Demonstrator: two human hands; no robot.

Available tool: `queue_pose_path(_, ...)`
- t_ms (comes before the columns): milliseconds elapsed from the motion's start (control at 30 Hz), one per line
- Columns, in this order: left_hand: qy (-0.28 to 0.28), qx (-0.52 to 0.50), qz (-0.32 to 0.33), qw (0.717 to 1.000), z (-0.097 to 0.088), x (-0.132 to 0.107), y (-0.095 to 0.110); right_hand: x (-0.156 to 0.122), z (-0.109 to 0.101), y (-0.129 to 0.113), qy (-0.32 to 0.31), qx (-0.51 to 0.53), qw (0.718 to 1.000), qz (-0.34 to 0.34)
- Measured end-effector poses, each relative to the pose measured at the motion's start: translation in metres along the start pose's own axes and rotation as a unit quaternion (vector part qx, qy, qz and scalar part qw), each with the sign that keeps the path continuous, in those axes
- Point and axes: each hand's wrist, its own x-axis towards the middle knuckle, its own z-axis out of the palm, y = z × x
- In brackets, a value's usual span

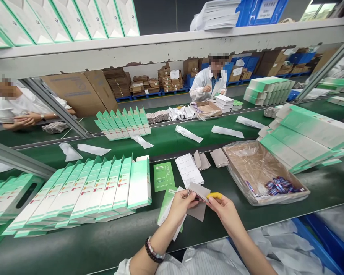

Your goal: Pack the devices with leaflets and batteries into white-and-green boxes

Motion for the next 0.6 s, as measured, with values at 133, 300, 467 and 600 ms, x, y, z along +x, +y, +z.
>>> queue_pose_path(133, -0.007, 0.010, 0.013, 1.000, 0.000, -0.007, 0.006, -0.005, 0.003, -0.003, 0.011, -0.026, 0.999, -0.030)
queue_pose_path(300, -0.066, 0.078, 0.076, 0.992, 0.009, -0.019, 0.029, -0.025, -0.012, -0.025, 0.070, -0.135, 0.975, -0.161)
queue_pose_path(467, -0.101, 0.303, 0.219, 0.922, 0.013, -0.025, 0.032, -0.042, -0.033, -0.021, 0.089, -0.202, 0.949, -0.223)
queue_pose_path(600, -0.055, 0.413, 0.207, 0.885, 0.011, -0.026, 0.016, -0.045, -0.040, -0.001, 0.082, -0.143, 0.978, -0.126)
